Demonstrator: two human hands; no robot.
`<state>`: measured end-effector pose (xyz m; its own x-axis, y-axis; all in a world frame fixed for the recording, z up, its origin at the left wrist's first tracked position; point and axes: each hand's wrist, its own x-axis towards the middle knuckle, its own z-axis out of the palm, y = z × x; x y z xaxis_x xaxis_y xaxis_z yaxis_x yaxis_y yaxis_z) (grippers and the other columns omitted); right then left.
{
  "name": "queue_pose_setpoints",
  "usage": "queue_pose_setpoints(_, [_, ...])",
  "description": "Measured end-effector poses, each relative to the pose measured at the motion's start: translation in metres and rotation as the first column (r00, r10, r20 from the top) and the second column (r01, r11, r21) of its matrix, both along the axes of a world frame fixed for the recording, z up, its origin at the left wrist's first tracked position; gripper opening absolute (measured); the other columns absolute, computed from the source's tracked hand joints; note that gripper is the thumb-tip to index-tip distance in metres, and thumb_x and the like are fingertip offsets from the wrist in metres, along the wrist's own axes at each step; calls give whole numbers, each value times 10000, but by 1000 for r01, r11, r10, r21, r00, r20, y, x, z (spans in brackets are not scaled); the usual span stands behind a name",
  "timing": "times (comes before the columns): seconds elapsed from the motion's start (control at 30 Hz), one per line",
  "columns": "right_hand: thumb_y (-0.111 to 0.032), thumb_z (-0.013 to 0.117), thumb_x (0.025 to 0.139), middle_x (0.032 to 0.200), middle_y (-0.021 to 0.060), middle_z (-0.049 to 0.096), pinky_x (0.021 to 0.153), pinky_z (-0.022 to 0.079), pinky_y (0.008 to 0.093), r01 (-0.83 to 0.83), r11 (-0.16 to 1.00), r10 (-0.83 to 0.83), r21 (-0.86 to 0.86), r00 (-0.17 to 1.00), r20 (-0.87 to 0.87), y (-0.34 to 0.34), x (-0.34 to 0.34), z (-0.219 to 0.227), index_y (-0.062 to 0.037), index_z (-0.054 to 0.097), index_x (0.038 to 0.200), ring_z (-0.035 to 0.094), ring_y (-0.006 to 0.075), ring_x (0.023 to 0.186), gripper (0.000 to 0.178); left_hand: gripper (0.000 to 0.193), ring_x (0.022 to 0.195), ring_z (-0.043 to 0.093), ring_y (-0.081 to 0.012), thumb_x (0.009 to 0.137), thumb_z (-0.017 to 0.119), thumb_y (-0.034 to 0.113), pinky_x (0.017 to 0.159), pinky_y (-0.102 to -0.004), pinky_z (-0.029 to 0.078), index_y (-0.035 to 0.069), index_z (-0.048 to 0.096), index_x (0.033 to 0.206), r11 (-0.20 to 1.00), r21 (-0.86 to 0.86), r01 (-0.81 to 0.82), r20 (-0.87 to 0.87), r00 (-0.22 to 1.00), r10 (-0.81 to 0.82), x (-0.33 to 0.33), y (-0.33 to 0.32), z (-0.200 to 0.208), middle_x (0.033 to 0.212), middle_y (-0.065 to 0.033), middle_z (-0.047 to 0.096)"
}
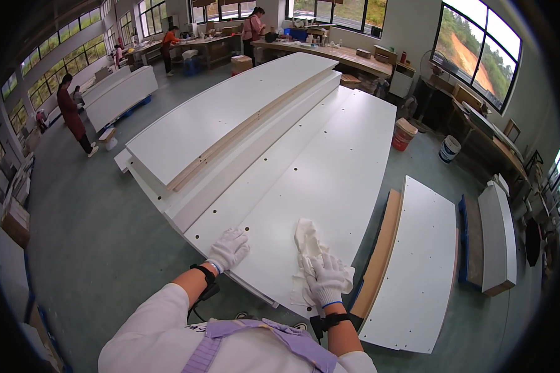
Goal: Wiping and inspecting white furniture panels with a cloth in a factory setting.
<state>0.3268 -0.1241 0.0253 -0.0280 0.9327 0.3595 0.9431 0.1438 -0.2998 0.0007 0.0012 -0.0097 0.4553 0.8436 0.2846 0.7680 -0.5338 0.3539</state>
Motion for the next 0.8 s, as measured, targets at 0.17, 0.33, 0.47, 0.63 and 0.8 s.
queue_pose_setpoints(0.17, [-305, 690, 774, 1264, 173, 588, 1052, 385, 538, 6, 1000, -6, -22, 1000, 6, 0, -1, 1, -176, 666, 1204, 523, 400, 1181, 449, 434, 1324, 484, -359, 965, 551, 400, 1173, -450, 313, 69, 621, 1237, 1000, 1, 0, 17, 1000, 0, 0, 0, 1, 1380, -196, 562])
queue_pose_setpoints(0.33, [-322, 691, 770, 1258, 163, 597, 1035, 395, 529, 11, 1000, -11, -7, 1000, 15, 1, 0, 0, -174, 672, 1199, 531, 391, 1176, 454, 444, 1326, 474, -372, 965, 549, 405, 1177, -448, 308, 66, 617, 1243, 1000, -10, -4, 12, 1000, 4, 0, 1, -1, 1387, -201, 555])
queue_pose_setpoints(0.47, [-336, 693, 760, 1271, 161, 599, 1028, 401, 525, 15, 1000, -15, -11, 999, 35, 1, -1, 2, -176, 674, 1207, 541, 380, 1177, 475, 457, 1331, 466, -380, 966, 547, 413, 1183, -448, 300, 61, 621, 1248, 1000, -14, 4, -5, 1000, -4, -2, 1, -3, 1391, -203, 552])
queue_pose_setpoints(0.63, [-322, 697, 763, 1267, 173, 591, 1037, 395, 535, 5, 1000, -5, 10, 1000, 22, 0, 1, -3, -180, 671, 1206, 534, 398, 1167, 466, 458, 1335, 464, -381, 968, 547, 412, 1182, -452, 301, 55, 627, 1244, 1000, -10, 2, 6, 1000, -2, 0, 1, -3, 1390, -203, 553])
queue_pose_setpoints(0.8, [-342, 707, 732, 1293, 170, 583, 1050, 385, 527, 9, 1000, -8, -28, 999, 33, 0, 3, -5, -194, 663, 1233, 521, 384, 1205, 523, 448, 1333, 473, -370, 970, 551, 404, 1177, -454, 310, 60, 624, 1247, 1000, 1, 9, 3, 1000, -9, -1, 1, -3, 1390, -200, 555])
